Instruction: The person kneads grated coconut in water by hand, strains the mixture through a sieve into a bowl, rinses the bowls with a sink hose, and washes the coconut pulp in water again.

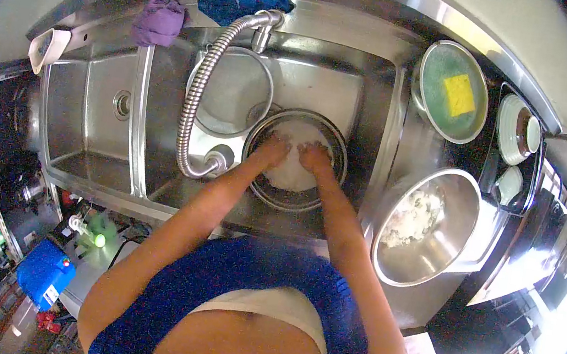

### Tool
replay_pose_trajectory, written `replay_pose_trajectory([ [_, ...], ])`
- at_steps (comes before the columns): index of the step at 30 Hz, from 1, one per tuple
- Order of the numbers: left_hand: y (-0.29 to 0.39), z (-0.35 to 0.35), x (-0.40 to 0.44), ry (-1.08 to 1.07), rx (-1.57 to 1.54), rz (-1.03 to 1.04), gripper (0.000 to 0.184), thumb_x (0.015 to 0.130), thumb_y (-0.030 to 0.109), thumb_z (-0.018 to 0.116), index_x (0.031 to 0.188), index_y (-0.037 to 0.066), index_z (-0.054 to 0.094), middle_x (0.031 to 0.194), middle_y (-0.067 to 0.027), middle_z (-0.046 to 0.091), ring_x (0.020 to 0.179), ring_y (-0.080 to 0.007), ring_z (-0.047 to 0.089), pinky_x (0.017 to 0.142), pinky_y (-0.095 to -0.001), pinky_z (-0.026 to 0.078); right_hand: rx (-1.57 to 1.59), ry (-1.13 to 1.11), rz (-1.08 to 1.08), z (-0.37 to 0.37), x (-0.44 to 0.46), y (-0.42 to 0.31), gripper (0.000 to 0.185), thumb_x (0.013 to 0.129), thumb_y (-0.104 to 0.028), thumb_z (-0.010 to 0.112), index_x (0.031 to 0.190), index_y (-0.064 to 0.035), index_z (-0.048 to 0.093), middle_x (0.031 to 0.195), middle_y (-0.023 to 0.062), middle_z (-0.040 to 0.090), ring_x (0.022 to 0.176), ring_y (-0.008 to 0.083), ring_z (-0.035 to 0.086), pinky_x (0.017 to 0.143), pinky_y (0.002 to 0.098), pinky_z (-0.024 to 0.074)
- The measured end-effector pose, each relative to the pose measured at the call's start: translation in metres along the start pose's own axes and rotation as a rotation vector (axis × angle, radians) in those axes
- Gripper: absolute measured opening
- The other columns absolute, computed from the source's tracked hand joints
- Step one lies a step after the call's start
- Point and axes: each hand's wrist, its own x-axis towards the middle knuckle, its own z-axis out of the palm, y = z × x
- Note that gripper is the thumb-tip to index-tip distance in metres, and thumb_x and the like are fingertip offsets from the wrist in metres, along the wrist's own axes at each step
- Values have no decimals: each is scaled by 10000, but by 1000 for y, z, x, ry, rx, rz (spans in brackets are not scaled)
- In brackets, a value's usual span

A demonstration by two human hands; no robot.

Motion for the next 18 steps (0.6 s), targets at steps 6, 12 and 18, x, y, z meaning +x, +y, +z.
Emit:
replay_pose_trajectory([
  [6,18,-21,-17,-214,-250,-40,337,858,232,452,1156,92,525,1296,-187,437,1164,-377,466,965,-543,356,254,-163,49,23,-5,18,401,894,-320,429,1115,-29,592,1149,237,560,1071,394,528,931,399,415],
  [12,44,-4,-24,-115,-437,-291,316,839,200,462,1120,67,516,1260,-192,444,1134,-369,486,922,-543,373,1247,-91,371,103,-7,36,538,932,-409,420,1189,56,507,1108,208,584,932,277,590,833,398,448],
  [18,68,-13,-38,34,-596,-408,424,828,298,523,1216,129,519,1183,-174,511,1043,-352,501,873,-518,411,1247,-134,612,82,-20,-1,536,889,-464,434,1241,-67,509,1211,168,541,1099,300,523,919,484,428],
])
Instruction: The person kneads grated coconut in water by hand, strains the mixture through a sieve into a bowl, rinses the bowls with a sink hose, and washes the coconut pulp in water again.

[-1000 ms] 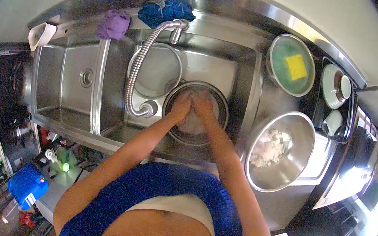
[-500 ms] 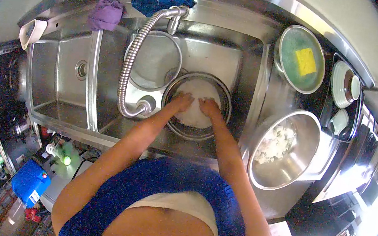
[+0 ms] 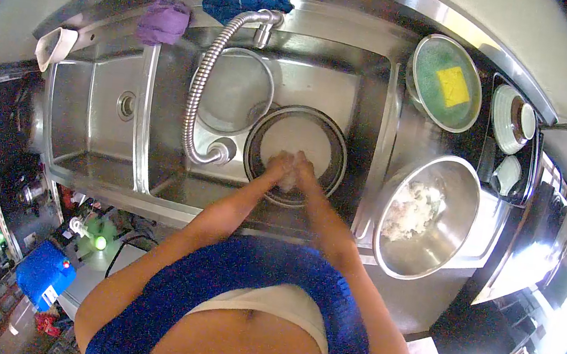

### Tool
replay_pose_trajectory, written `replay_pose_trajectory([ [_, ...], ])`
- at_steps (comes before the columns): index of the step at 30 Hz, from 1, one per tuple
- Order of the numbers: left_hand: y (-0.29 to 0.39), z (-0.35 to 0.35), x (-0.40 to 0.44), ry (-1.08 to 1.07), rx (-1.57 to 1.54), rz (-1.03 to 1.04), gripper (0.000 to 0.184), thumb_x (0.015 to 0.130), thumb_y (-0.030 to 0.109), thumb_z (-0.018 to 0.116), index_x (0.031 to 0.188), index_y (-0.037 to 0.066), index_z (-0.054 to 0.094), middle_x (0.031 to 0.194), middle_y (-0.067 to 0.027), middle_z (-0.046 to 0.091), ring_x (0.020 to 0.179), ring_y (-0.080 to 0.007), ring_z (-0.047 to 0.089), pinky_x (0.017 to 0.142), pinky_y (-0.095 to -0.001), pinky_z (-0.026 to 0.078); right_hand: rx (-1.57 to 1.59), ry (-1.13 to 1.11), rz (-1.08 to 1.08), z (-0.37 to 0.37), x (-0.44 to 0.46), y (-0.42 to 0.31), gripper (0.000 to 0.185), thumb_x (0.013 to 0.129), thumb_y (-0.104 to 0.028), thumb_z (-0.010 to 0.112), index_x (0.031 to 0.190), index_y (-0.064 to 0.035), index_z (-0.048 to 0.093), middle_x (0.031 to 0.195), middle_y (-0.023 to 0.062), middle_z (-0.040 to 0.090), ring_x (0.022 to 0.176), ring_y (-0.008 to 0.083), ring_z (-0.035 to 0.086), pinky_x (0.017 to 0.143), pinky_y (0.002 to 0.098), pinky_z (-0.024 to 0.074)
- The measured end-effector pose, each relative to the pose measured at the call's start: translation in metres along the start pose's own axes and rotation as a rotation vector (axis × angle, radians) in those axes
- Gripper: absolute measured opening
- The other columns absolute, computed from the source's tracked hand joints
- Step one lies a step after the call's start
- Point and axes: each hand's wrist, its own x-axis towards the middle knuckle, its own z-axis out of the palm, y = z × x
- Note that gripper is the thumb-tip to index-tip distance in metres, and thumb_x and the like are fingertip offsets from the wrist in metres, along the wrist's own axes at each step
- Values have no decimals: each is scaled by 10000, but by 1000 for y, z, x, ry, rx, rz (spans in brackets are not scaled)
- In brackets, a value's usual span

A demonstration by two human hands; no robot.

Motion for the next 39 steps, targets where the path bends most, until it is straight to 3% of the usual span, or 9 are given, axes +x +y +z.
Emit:
replay_pose_trajectory([
  [3,45,-40,-27,-50,273,180,440,819,330,550,1208,124,543,1204,-183,503,1089,-381,461,928,-504,386,139,-307,-295,-14,6,9,519,859,-474,484,1205,-91,534,1172,125,573,1047,265,559,901,456,452],
  [5,40,-31,-32,98,-69,195,463,804,356,581,1195,110,562,1215,-209,491,1122,-416,435,964,-525,344,224,-508,-491,-23,1,12,507,839,-480,517,1181,-107,550,1145,96,594,1012,242,582,888,437,468],
  [9,106,-120,-95,411,8,295,439,817,341,583,1182,95,575,1211,-232,485,1145,-432,416,985,-521,327,-210,-321,-993,-23,-132,-61,445,834,-428,551,1173,-140,554,1155,66,597,1020,246,585,907,428,464],
  [11,119,-136,-106,514,117,535,418,829,324,585,1171,85,574,1177,-244,497,1127,-431,430,980,-517,330,568,-477,-194,-21,-123,-59,437,849,-400,549,1181,-117,543,1137,70,599,1023,243,583,907,419,464],
  [12,120,-136,-108,524,118,540,418,829,324,585,1171,85,574,1177,-244,497,1127,-431,430,980,-517,330,563,-479,-204,-20,-103,-50,437,849,-400,549,1181,-117,543,1137,70,599,1023,243,583,907,419,464],
  [14,120,-128,-108,524,28,671,366,837,299,582,1130,80,595,1171,-232,500,1109,-420,449,968,-511,340,374,-653,-599,-23,-60,-27,405,869,-370,525,1186,-119,543,1119,66,608,1033,236,578,904,408,461],
  [20,116,-101,-102,679,-26,669,265,825,241,596,936,1,615,1017,-213,554,967,-403,519,932,-498,366,465,-386,-436,-9,-86,-23,393,873,-369,518,1170,-113,547,1115,73,608,1033,241,576,916,410,450],
  [35,105,-86,-72,571,31,547,373,622,123,686,967,4,609,969,-190,598,968,-370,552,965,-446,368,595,-257,-317,8,-97,-33,369,884,-367,501,1132,-99,556,1104,91,608,1034,256,570,947,415,424],
  [39,115,-102,-79,637,-7,673,189,792,173,581,866,11,645,796,-178,610,792,-355,586,782,-463,429,647,-324,-280,11,-84,-32,364,887,-367,496,1121,-95,558,1101,96,608,1035,260,569,955,417,418],
])
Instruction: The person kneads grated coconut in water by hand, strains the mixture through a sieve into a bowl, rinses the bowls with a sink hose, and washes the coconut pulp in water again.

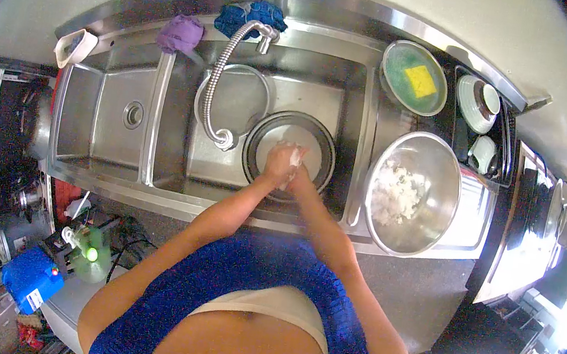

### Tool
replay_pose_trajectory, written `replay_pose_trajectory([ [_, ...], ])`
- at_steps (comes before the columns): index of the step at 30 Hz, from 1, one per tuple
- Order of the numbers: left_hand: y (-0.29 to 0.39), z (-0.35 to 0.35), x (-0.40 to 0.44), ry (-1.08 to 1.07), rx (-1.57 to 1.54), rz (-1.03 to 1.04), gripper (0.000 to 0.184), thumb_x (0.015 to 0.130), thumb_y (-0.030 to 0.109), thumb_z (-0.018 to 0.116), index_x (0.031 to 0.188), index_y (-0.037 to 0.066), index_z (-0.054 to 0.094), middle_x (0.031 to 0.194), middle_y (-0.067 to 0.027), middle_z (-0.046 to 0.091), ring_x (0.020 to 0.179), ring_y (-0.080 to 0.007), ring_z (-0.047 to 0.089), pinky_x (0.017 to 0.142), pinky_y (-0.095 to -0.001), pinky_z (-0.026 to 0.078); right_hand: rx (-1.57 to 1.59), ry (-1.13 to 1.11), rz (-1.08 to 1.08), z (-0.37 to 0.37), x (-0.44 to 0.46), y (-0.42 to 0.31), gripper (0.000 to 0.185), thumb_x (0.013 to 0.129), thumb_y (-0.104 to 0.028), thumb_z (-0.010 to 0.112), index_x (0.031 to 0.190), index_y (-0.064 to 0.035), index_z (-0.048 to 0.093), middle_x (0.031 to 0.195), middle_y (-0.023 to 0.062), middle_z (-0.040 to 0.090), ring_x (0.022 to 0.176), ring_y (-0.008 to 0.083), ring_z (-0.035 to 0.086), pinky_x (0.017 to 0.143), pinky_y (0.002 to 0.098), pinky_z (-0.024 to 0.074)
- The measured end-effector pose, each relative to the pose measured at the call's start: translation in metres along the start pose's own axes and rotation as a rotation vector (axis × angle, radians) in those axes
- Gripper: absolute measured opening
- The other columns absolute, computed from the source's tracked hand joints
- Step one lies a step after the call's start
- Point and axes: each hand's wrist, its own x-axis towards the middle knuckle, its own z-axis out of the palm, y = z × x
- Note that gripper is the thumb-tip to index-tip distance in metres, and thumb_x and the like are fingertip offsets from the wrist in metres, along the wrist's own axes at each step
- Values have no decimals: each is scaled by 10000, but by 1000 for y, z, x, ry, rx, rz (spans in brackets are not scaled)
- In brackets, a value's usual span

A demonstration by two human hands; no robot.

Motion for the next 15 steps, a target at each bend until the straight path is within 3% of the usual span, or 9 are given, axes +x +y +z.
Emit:
replay_pose_trajectory([
  [2,3,2,4,-39,4,-180,162,803,193,589,800,39,640,755,-164,606,760,-340,591,711,-441,451,52,-58,44,-10,11,8,362,889,-367,494,1116,-93,560,1099,98,608,1035,262,568,959,417,414],
  [5,-5,9,4,-12,22,-181,184,820,213,592,735,53,620,725,-154,605,728,-352,590,659,-432,459,143,-191,124,-40,37,28,358,891,-366,490,1108,-91,561,1097,102,608,1035,265,567,965,418,409],
  [9,-3,6,10,-62,65,-278,236,845,227,575,698,43,591,708,-152,599,718,-362,590,646,-452,453,34,-200,32,-2,8,0,394,896,-402,472,1106,-80,557,1098,113,605,1034,274,566,969,424,404],
  [11,-4,3,10,-241,-69,-395,206,826,241,569,924,78,650,899,-211,618,846,-371,588,740,-470,457,-50,-249,-38,6,-7,-15,412,899,-420,463,1104,-75,555,1099,118,603,1034,278,566,971,427,401],
  [13,-19,20,-3,-209,35,-272,210,819,227,576,953,84,651,969,-222,604,919,-387,567,792,-476,441,-342,-363,-266,16,-28,-36,432,901,-438,454,1103,-69,553,1099,124,602,1034,283,566,973,430,398],
  [15,-19,23,-3,-182,124,-117,222,812,214,582,982,90,652,1038,-234,590,992,-403,547,845,-482,424,-929,-485,-784,22,-52,-64,451,904,-456,445,1101,-64,551,1100,129,600,1034,287,565,974,434,395],
])
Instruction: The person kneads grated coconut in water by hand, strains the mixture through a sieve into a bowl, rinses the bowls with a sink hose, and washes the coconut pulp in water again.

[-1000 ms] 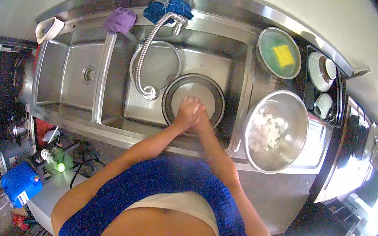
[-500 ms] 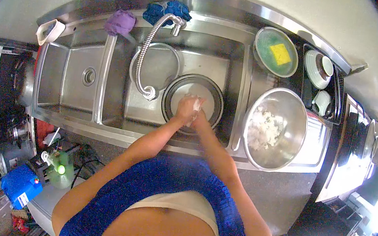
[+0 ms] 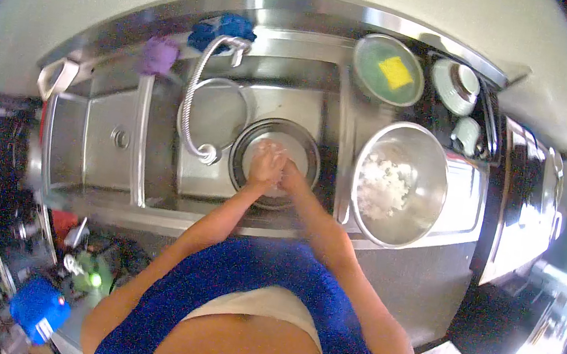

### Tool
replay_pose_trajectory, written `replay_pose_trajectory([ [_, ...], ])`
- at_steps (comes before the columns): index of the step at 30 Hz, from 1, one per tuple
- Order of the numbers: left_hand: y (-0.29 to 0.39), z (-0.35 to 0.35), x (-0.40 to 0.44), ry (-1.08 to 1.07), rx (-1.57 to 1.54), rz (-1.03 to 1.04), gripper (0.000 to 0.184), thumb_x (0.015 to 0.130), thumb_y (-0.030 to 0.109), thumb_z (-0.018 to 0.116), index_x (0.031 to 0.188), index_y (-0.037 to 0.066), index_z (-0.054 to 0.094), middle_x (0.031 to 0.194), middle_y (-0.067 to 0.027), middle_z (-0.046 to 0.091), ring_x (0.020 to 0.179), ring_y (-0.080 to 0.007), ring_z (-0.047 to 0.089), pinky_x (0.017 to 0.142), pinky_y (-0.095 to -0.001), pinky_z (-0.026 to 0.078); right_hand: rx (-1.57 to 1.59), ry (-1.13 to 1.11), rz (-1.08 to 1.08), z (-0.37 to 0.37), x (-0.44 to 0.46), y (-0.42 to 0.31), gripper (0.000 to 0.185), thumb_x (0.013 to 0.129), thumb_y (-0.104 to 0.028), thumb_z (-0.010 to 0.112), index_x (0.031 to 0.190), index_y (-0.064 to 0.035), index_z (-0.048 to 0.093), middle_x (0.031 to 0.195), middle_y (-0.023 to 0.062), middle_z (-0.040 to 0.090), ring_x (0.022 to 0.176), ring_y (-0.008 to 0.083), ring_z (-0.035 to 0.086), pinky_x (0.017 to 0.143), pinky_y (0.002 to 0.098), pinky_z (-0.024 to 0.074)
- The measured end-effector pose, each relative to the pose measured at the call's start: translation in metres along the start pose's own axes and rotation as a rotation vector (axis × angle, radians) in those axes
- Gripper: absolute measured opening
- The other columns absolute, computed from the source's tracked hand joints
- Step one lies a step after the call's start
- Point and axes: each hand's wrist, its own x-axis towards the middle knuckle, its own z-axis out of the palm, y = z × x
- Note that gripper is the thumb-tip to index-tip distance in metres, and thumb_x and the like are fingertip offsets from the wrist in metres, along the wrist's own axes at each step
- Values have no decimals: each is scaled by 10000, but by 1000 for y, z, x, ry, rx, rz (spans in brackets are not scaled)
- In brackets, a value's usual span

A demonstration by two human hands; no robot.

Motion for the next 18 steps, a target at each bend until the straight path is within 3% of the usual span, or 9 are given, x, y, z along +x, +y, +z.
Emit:
replay_pose_trajectory([
  [2,22,-27,-4,345,-214,41,232,804,195,592,998,81,652,1099,-228,566,1055,-427,512,911,-492,382,-441,-62,-338,-14,1,-24,472,906,-474,436,1100,-59,549,1100,135,599,1034,292,565,976,437,393],
  [3,26,-26,-11,324,-234,68,232,804,195,592,998,81,652,1099,-228,566,1055,-427,512,911,-492,382,-461,-30,-324,-12,-2,-22,472,906,-474,436,1100,-59,549,1100,135,599,1034,292,565,976,437,393],
  [5,28,-24,-15,355,-210,-44,226,820,178,594,993,39,641,1012,-216,596,1030,-412,523,927,-476,363,902,249,695,2,7,-13,603,900,-588,357,1133,-61,537,1118,139,596,1051,305,557,992,449,370],
  [6,24,-17,-15,344,-219,-32,226,820,178,594,993,39,641,1012,-216,596,1030,-412,523,927,-476,363,904,268,689,4,11,-13,603,900,-588,357,1133,-61,537,1118,139,596,1051,305,557,992,449,370],
  [8,7,5,-20,410,-218,-93,189,844,177,573,904,10,640,935,-204,610,913,-368,556,759,-479,428,1466,300,940,5,19,-15,722,878,-665,296,1182,-47,513,1133,149,588,1076,319,540,1000,468,355],
  [13,-1,15,-15,259,-787,-637,181,880,200,529,904,45,620,878,-83,627,723,-228,601,628,-405,461,1240,275,866,13,9,-46,671,903,-613,324,1235,-52,483,1148,147,576,1107,327,515,987,464,369],
  [15,-5,5,-7,223,-1629,-1142,226,886,277,512,956,81,601,881,-48,615,769,-197,608,634,-398,482,1187,239,857,21,9,-32,659,909,-600,331,1249,-54,476,1152,146,574,1114,328,509,983,463,373],
  [17,-21,18,-13,168,-1522,-1211,306,877,336,502,1046,94,584,917,-55,613,803,-213,611,656,-384,498,784,674,790,37,0,30,541,934,-539,324,1189,-101,514,1136,100,590,944,256,606,867,431,463],
  [18,-28,36,-18,197,-1579,-1115,317,881,328,494,1068,90,588,937,-61,613,822,-216,609,679,-384,496,905,687,730,34,1,29,445,935,-430,423,1235,-110,498,1074,102,589,1050,253,548,872,440,455],
])
